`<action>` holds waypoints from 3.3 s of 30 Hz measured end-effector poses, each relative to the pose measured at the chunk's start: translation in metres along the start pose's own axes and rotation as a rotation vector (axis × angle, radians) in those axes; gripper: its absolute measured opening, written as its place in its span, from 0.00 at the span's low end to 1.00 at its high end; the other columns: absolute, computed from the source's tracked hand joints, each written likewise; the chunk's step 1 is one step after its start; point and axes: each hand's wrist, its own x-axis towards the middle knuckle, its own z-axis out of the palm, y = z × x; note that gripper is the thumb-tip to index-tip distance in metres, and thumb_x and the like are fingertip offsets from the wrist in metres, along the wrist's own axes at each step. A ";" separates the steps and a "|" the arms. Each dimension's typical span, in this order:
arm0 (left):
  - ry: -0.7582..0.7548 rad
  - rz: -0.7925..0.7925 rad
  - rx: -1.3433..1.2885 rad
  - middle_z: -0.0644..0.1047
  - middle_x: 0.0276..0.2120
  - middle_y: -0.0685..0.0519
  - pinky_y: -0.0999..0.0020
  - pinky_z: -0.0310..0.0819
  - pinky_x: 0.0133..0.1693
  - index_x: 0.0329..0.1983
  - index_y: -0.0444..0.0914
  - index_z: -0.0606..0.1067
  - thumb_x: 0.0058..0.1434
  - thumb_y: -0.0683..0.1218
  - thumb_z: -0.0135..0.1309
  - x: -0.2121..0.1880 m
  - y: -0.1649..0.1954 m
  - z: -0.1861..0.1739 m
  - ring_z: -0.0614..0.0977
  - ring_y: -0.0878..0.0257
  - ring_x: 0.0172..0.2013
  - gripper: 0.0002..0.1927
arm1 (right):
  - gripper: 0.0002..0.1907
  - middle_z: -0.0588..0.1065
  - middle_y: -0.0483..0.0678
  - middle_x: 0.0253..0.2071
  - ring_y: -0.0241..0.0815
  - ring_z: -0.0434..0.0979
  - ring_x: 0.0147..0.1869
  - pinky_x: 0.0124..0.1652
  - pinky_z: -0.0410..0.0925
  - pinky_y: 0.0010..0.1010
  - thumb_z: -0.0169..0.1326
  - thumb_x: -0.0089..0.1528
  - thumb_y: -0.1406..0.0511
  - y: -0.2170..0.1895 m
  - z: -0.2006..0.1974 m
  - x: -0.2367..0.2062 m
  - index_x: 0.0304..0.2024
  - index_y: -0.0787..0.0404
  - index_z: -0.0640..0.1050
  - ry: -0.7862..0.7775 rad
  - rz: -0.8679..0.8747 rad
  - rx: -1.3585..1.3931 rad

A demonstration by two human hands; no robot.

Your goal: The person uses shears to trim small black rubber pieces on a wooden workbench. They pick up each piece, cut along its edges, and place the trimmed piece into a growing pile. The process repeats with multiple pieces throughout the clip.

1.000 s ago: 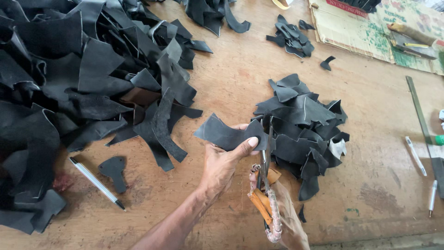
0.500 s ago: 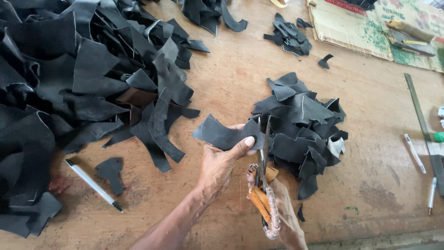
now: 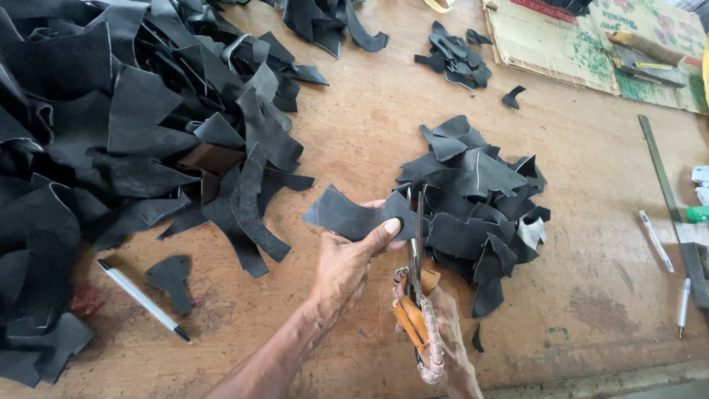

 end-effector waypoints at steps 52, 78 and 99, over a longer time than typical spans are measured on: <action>0.060 -0.128 0.155 0.83 0.30 0.49 0.70 0.72 0.30 0.38 0.28 0.82 0.60 0.42 0.65 0.014 -0.020 -0.019 0.79 0.64 0.29 0.10 | 0.15 0.76 0.48 0.30 0.35 0.73 0.24 0.24 0.70 0.28 0.57 0.61 0.64 0.017 -0.008 0.004 0.45 0.69 0.79 -0.051 -0.115 0.239; -0.154 -0.109 0.287 0.83 0.31 0.51 0.73 0.75 0.29 0.44 0.32 0.81 0.56 0.43 0.66 0.012 -0.003 -0.023 0.79 0.67 0.28 0.15 | 0.10 0.78 0.49 0.21 0.37 0.76 0.16 0.14 0.69 0.27 0.55 0.60 0.66 0.047 -0.051 -0.009 0.41 0.66 0.79 0.063 -0.124 -0.087; -0.251 -0.106 0.101 0.82 0.27 0.51 0.71 0.78 0.30 0.34 0.33 0.81 0.62 0.43 0.63 0.000 -0.021 -0.012 0.82 0.66 0.27 0.07 | 0.19 0.77 0.45 0.33 0.32 0.76 0.29 0.27 0.72 0.27 0.55 0.60 0.58 0.014 -0.024 -0.001 0.45 0.66 0.78 0.024 -0.076 0.180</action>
